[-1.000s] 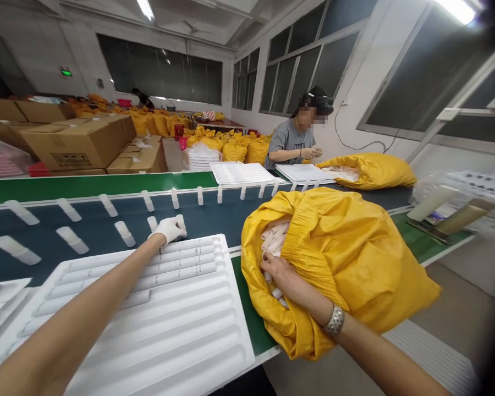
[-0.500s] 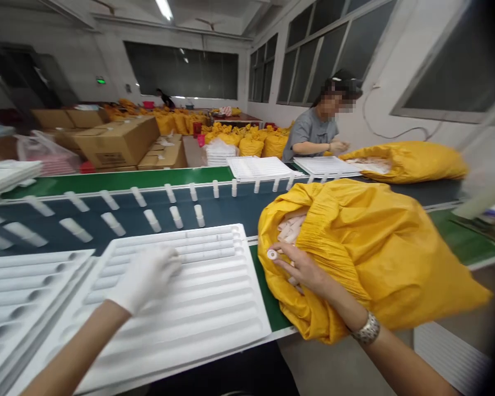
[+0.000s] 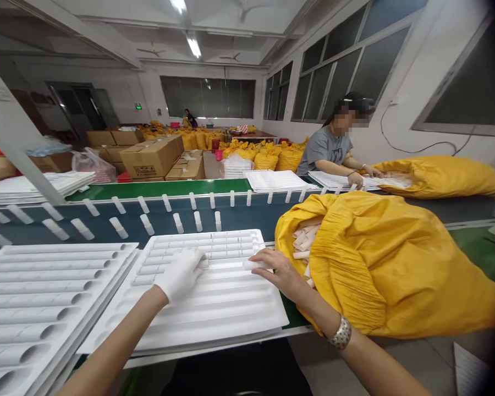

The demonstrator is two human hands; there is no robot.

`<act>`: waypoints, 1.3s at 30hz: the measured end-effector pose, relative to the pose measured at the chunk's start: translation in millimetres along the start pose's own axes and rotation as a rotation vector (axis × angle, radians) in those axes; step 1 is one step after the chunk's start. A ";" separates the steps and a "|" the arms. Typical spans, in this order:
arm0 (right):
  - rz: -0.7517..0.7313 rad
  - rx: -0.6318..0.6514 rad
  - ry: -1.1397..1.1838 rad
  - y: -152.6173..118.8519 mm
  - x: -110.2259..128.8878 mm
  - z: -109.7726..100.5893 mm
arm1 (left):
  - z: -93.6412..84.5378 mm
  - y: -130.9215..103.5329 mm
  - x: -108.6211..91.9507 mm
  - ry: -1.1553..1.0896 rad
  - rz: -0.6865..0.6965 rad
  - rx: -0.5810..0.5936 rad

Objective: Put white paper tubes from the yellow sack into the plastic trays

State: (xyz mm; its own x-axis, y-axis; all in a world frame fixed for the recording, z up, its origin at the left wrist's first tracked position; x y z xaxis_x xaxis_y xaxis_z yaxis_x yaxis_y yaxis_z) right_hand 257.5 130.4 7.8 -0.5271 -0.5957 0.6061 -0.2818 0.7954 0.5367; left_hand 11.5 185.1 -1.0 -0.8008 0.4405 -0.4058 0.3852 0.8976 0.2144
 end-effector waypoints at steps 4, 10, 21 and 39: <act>-0.028 0.023 0.036 3.4 16.9 6.1 | 1.6 -24.9 -42.4 -0.226 0.026 0.023; -0.080 0.105 0.055 -4.3 29.2 3.8 | 10.1 -53.0 -78.8 -0.686 -0.197 0.152; -0.135 0.192 0.027 -31.4 32.9 -10.9 | 27.5 -69.3 -100.3 -0.882 -0.243 0.405; -0.074 0.334 0.033 -36.7 41.3 -15.3 | 28.8 -69.7 -104.6 -0.766 -0.245 0.364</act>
State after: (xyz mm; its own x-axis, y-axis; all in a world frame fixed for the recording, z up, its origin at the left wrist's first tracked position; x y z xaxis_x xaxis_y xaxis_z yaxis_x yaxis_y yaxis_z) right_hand 258.4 74.9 22.1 -0.4708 -0.6517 0.5946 -0.5678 0.7397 0.3611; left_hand 81.6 76.9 1.0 -0.4031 0.0068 -0.9151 0.4693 0.8600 -0.2003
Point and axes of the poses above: each hand's wrist, its own y-axis towards the middle knuckle, its own z-axis out of the palm, x = y × z, the point moved 6 cm from there along y, towards the middle knuckle, and after that the axes turned 6 degrees about -x, right-handed, at the moved point
